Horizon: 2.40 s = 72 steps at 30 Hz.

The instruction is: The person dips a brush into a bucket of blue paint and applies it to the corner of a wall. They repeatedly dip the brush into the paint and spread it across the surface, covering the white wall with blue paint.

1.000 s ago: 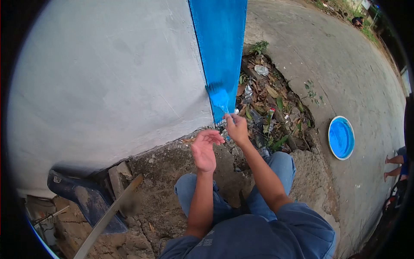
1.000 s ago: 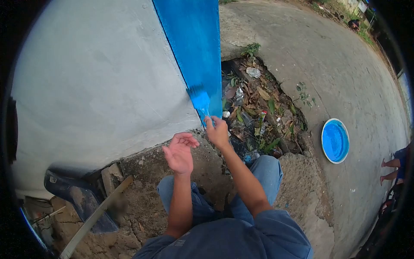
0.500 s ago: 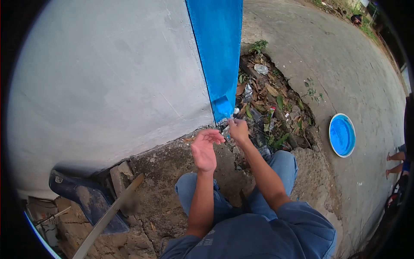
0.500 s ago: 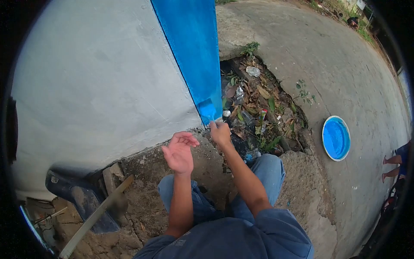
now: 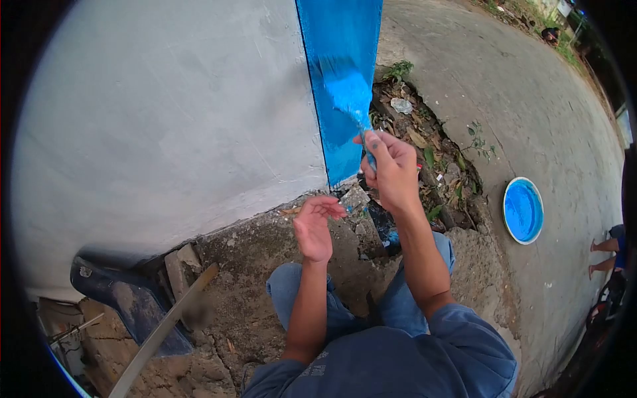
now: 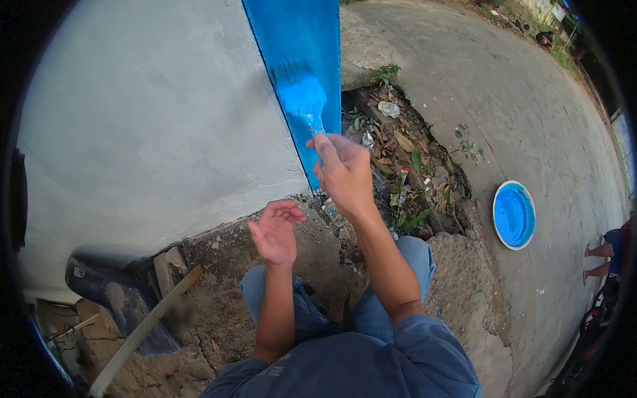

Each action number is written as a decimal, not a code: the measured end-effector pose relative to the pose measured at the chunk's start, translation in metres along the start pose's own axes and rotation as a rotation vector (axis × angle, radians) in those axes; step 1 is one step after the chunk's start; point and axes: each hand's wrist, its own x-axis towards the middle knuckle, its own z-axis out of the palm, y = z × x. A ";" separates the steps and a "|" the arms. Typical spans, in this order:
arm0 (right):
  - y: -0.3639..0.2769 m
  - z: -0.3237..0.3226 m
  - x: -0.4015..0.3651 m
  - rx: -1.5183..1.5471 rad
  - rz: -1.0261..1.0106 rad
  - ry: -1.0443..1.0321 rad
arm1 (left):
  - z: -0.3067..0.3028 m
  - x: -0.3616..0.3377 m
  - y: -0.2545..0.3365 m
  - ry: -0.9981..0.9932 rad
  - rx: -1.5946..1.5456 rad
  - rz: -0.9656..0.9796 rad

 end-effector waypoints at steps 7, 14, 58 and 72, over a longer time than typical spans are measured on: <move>0.049 -0.002 0.034 -0.268 -0.130 0.026 | -0.002 0.001 0.000 0.001 -0.005 0.009; 0.118 -0.022 0.010 -0.268 0.105 0.134 | -0.001 0.000 0.003 0.014 -0.027 0.004; 0.036 -0.023 0.008 -1.355 -0.530 0.028 | 0.000 -0.001 0.003 -0.015 -0.009 -0.011; -0.082 0.012 0.014 -1.418 -0.870 0.115 | 0.001 0.002 -0.002 0.000 -0.021 -0.021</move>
